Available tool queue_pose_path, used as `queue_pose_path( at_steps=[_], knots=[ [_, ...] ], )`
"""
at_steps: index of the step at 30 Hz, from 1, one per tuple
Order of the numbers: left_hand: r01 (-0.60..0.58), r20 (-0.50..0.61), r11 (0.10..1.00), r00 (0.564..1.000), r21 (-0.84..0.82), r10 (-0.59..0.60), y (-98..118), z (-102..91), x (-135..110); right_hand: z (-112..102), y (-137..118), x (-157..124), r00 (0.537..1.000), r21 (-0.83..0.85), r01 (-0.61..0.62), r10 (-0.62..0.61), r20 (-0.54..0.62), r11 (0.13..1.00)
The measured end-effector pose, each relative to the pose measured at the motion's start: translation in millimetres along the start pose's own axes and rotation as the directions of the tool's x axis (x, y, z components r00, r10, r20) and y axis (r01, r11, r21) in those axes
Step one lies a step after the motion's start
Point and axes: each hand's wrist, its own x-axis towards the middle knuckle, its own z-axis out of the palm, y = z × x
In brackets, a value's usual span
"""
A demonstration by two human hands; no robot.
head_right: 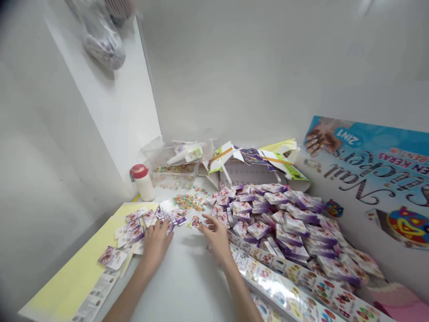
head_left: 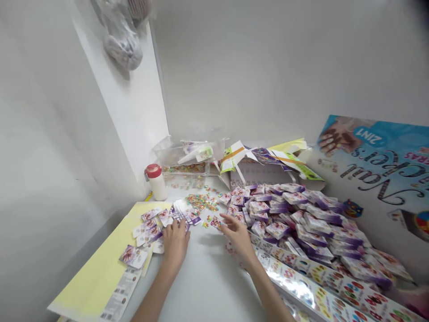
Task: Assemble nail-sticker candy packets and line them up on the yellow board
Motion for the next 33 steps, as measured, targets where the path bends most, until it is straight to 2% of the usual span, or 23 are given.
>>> queue_pose_path(
  at_steps=[3,5,7,8,9,10,11,13,15,16,18,20,22,24,26,28,31,33],
  knots=[
    [-0.017,0.015,1.0,1.0,-0.01,0.017,-1,-1.9,-2,-1,-1,1,0.999,0.11,-0.031,0.029,0.017,0.994],
    [-0.043,0.037,0.996,0.998,-0.075,0.046,-3,-0.3,0,0,-2,1,0.999,0.163,-0.038,0.038,0.002,0.986],
    [-0.063,0.032,0.967,0.997,-0.247,0.073,-3,2.0,3,1,-3,2,0.998,0.195,-0.053,0.057,-0.018,0.979],
    [-0.063,0.02,0.921,0.997,-0.384,0.077,-2,2.6,5,1,-3,2,0.997,0.211,-0.061,0.068,-0.023,0.976],
    [-0.047,0.016,0.839,0.998,-0.542,0.067,0,2.5,7,0,-2,2,0.997,0.228,-0.073,0.08,-0.021,0.971],
    [-0.014,0.029,0.713,0.998,-0.701,0.048,3,1.7,9,0,-2,2,0.995,0.246,-0.092,0.098,-0.011,0.965],
    [0.035,0.06,0.551,0.998,-0.834,0.028,6,0.1,10,0,-2,3,0.993,0.263,-0.116,0.118,0.007,0.958],
    [0.149,0.153,0.212,0.988,-0.966,0.0,12,-4.3,11,-1,-2,2,0.986,0.29,-0.168,0.155,0.065,0.942],
    [0.222,0.223,-0.059,0.975,-0.973,-0.02,17,-8.4,10,0,-5,-1,0.974,0.293,-0.213,0.178,0.141,0.932],
    [0.239,0.246,-0.162,0.969,-0.958,-0.029,19,-9.8,10,1,-6,-3,0.966,0.278,-0.231,0.186,0.177,0.932],
    [0.253,0.279,-0.318,0.96,-0.913,-0.037,20,-11.2,9,3,-9,-7,0.951,0.224,-0.248,0.193,0.242,0.942],
    [0.254,0.292,-0.42,0.956,-0.871,-0.025,21,-11.6,7,6,-11,-10,0.937,0.186,-0.243,0.181,0.299,0.952],
    [0.255,0.295,-0.464,0.955,-0.848,-0.015,22,-12.0,6,7,-11,-11,0.932,0.193,-0.234,0.163,0.324,0.953],
    [0.254,0.299,-0.459,0.954,-0.851,-0.025,22,-12.6,6,6,-10,-9,0.941,0.216,-0.264,0.202,0.271,0.94],
    [0.244,0.291,-0.408,0.955,-0.88,-0.058,22,-13.2,6,3,-10,-7,0.956,0.272,-0.278,0.236,0.176,0.921],
    [0.237,0.277,-0.338,0.958,-0.911,-0.075,23,-13.7,7,-1,-11,-4,0.974,0.366,-0.224,0.197,0.11,0.903],
    [0.263,0.284,-0.262,0.958,-0.929,-0.044,27,-15.2,5,-3,-14,-3,0.99,0.444,-0.129,0.093,0.103,0.887],
    [0.291,0.307,-0.264,0.952,-0.919,-0.018,31,-16.4,3,-2,-15,-4,0.992,0.417,-0.109,0.071,0.105,0.902]
  ],
)
